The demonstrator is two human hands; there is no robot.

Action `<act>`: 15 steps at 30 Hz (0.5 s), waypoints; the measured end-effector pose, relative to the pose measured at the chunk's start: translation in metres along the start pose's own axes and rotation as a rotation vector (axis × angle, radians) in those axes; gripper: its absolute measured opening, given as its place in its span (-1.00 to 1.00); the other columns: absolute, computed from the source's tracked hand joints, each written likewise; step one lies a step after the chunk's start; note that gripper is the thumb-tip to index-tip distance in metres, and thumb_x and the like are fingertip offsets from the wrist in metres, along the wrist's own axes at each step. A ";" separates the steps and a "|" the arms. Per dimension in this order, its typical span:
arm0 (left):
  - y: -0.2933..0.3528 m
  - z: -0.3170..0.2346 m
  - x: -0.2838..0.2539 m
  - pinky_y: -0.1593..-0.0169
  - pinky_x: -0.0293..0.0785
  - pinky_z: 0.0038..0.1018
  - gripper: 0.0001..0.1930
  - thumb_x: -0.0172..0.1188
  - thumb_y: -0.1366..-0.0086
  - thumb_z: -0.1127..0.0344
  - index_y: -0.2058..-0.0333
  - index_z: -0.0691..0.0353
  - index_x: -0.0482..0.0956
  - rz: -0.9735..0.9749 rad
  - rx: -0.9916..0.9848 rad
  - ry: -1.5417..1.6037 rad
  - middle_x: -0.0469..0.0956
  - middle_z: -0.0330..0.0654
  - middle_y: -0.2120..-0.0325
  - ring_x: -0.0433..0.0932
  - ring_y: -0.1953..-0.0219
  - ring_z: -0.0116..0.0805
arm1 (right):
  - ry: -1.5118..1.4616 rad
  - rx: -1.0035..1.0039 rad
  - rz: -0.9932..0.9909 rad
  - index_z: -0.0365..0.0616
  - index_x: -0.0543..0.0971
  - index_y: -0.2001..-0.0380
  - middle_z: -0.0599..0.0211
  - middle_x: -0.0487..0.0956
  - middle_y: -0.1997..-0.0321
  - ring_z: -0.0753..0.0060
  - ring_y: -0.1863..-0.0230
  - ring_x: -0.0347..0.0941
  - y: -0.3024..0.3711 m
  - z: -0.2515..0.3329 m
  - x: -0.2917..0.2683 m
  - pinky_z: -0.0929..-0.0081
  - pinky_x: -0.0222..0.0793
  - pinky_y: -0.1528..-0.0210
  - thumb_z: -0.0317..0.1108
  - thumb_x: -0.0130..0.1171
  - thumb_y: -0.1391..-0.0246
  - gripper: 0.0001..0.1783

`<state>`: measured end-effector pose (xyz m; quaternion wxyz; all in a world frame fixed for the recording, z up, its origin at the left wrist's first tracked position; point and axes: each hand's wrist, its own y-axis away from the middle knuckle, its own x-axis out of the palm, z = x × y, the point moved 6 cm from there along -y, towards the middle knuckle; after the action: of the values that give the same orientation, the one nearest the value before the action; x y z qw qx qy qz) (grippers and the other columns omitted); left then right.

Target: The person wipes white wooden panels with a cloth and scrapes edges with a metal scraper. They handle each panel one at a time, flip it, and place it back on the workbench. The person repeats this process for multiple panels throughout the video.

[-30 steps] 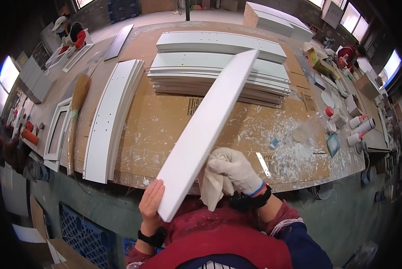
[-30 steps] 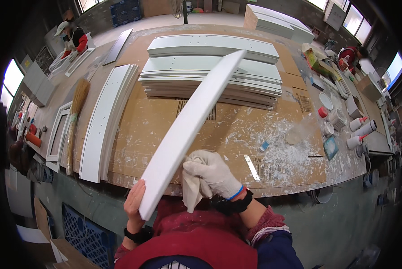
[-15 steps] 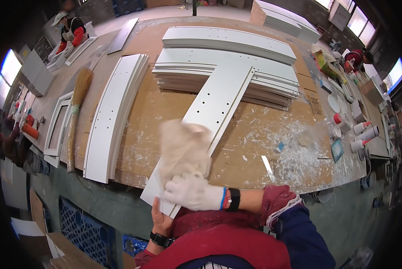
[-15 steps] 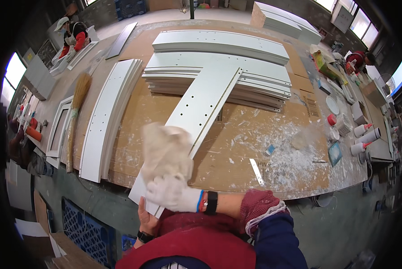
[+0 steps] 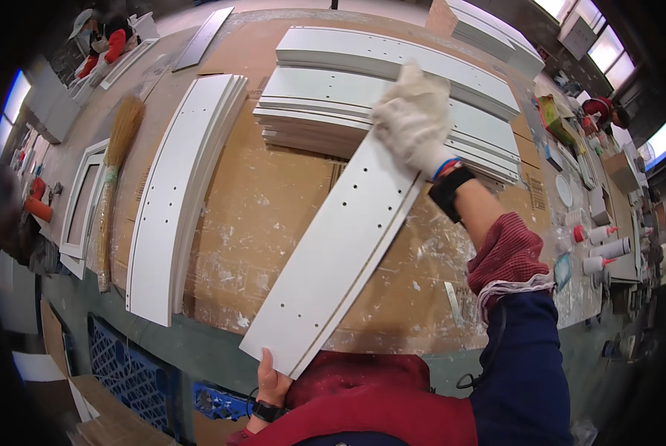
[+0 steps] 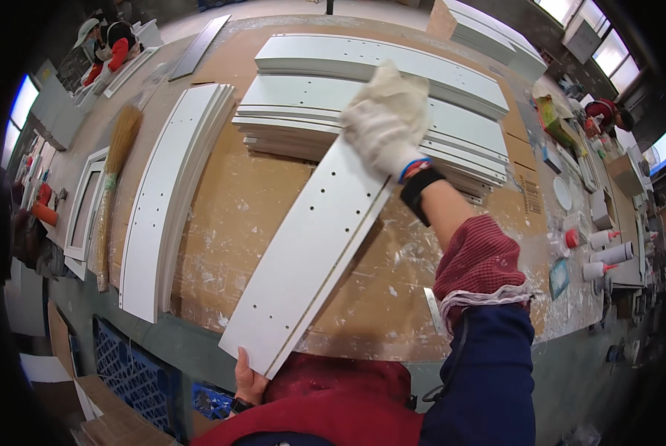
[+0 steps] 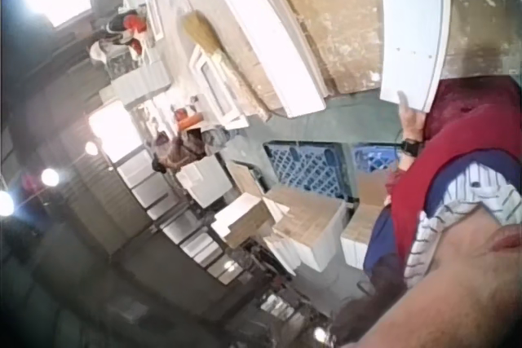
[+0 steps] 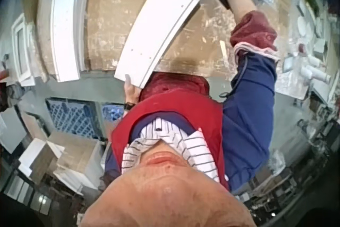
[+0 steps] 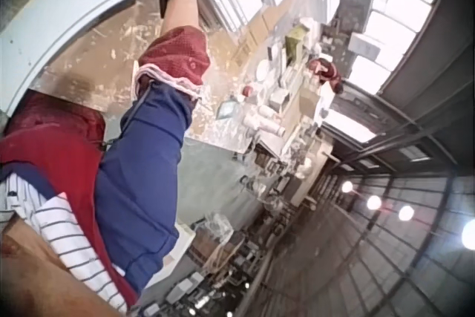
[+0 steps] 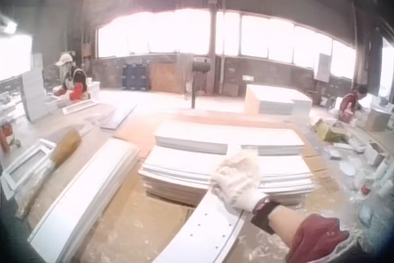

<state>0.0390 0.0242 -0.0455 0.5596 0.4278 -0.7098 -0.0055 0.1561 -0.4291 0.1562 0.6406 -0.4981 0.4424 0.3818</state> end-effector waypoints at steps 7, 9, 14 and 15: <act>0.001 0.000 -0.011 -0.22 0.18 -0.12 -0.34 0.02 -0.27 -0.04 -0.21 0.20 0.10 -0.038 -0.013 0.014 0.26 -0.09 -0.15 0.27 -0.17 -0.10 | 0.153 0.316 -0.303 -0.11 0.43 0.26 0.18 0.50 0.29 0.21 0.24 0.44 -0.010 -0.096 -0.019 0.33 0.36 0.18 -0.32 0.07 -0.07 -0.82; 0.001 0.000 -0.009 -0.21 0.19 -0.13 -0.34 0.00 -0.28 -0.05 -0.21 0.21 0.09 -0.042 -0.009 0.011 0.25 -0.08 -0.15 0.27 -0.17 -0.09 | 0.337 0.201 -0.331 -0.10 0.44 0.28 0.18 0.48 0.32 0.16 0.27 0.44 -0.005 -0.070 -0.018 0.28 0.35 0.23 -0.32 0.07 -0.06 -0.84; 0.002 -0.001 -0.002 -0.21 0.19 -0.13 -0.33 -0.06 -0.29 -0.09 -0.22 0.22 0.07 -0.037 -0.001 -0.033 0.24 -0.08 -0.16 0.26 -0.17 -0.09 | -0.132 -0.219 -0.352 -0.06 0.46 0.34 0.29 0.49 0.42 0.23 0.36 0.45 0.059 0.023 -0.011 0.40 0.41 0.34 -0.48 0.15 0.09 -0.82; 0.001 -0.001 -0.004 -0.22 0.19 -0.13 -0.33 -0.07 -0.30 -0.09 -0.22 0.22 0.07 -0.028 0.006 -0.033 0.24 -0.08 -0.16 0.26 -0.18 -0.09 | -0.095 -0.264 -0.337 -0.06 0.47 0.37 0.33 0.48 0.47 0.27 0.39 0.46 0.077 0.051 -0.007 0.45 0.42 0.39 -0.55 0.17 0.18 -0.77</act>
<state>0.0388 0.0276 -0.0472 0.5463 0.4391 -0.7130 -0.0181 0.0920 -0.3637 0.1459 0.6446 -0.6260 0.2683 0.3472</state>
